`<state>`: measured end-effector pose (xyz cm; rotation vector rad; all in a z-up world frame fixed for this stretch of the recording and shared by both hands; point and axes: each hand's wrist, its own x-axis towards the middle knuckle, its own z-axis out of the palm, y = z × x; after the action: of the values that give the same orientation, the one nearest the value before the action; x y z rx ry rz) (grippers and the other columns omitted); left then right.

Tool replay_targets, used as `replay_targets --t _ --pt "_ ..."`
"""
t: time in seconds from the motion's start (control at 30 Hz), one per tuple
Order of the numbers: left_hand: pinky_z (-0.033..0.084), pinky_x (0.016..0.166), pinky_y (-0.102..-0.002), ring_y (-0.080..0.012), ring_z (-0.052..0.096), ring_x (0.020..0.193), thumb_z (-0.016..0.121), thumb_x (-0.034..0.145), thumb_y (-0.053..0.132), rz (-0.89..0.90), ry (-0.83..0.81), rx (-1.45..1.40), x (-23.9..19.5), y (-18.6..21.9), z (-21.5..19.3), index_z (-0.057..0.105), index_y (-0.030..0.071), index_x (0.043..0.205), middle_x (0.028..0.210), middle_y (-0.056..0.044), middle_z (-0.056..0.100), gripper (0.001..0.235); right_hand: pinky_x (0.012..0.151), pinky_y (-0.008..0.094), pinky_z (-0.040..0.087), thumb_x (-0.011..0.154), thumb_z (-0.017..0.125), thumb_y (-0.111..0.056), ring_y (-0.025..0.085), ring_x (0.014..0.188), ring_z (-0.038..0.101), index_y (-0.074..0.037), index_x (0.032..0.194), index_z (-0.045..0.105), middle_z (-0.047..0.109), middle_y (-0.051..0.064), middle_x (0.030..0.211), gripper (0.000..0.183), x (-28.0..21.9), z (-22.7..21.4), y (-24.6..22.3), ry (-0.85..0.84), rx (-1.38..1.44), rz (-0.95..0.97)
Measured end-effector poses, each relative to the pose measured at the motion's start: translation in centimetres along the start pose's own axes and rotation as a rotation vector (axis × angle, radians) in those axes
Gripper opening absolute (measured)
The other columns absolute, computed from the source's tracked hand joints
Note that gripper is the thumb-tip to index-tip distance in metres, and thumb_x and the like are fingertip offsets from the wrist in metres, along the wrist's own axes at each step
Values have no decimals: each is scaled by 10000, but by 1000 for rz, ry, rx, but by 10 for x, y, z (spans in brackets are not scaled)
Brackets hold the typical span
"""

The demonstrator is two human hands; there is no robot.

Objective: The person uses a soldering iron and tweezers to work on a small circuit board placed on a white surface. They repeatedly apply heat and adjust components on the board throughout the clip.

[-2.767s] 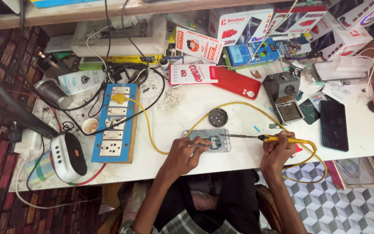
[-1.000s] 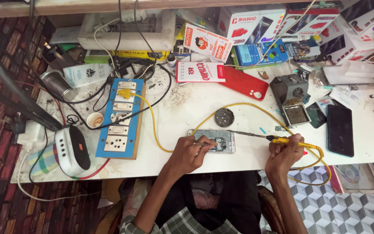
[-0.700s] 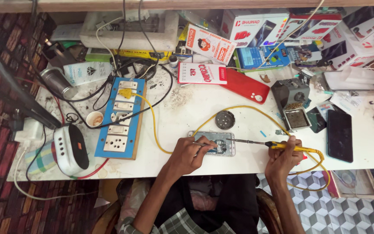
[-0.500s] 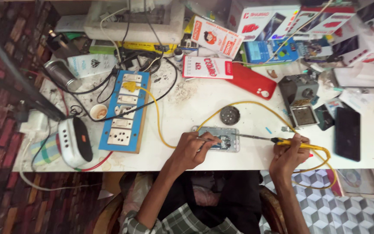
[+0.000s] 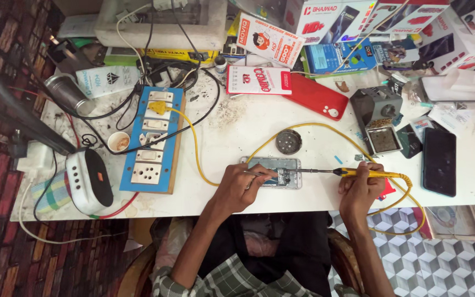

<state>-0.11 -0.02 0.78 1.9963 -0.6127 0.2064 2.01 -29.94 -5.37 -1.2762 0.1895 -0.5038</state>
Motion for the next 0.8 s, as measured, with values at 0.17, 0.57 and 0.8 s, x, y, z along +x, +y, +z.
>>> replay_targets --t 0.17,0.57,0.8 --pt "492 578 -391 -297 651 566 584 981 96 88 49 -8 -1 0 1 782 33 980 834 -134 753 208 408 295 360 1132 498 -139 116 415 359 -77 1021 395 384 21 567 164 -4 4 -4 7 -49 10" --pt "545 638 -385 -307 703 646 593 958 64 124 45 10 0 -1 2 764 11 914 976 -89 787 185 456 308 430 1147 496 -167 127 449 405 -66 1037 404 418 39 599 176 -3 4 -4 -6 -57 -23" --pt "526 618 -379 -296 691 614 601 958 63 135 57 -2 -2 -2 3 778 15 931 922 -87 771 186 481 309 472 1152 495 -169 130 456 421 -58 1046 421 430 40 603 170 -3 3 -2 -24 -44 -37"
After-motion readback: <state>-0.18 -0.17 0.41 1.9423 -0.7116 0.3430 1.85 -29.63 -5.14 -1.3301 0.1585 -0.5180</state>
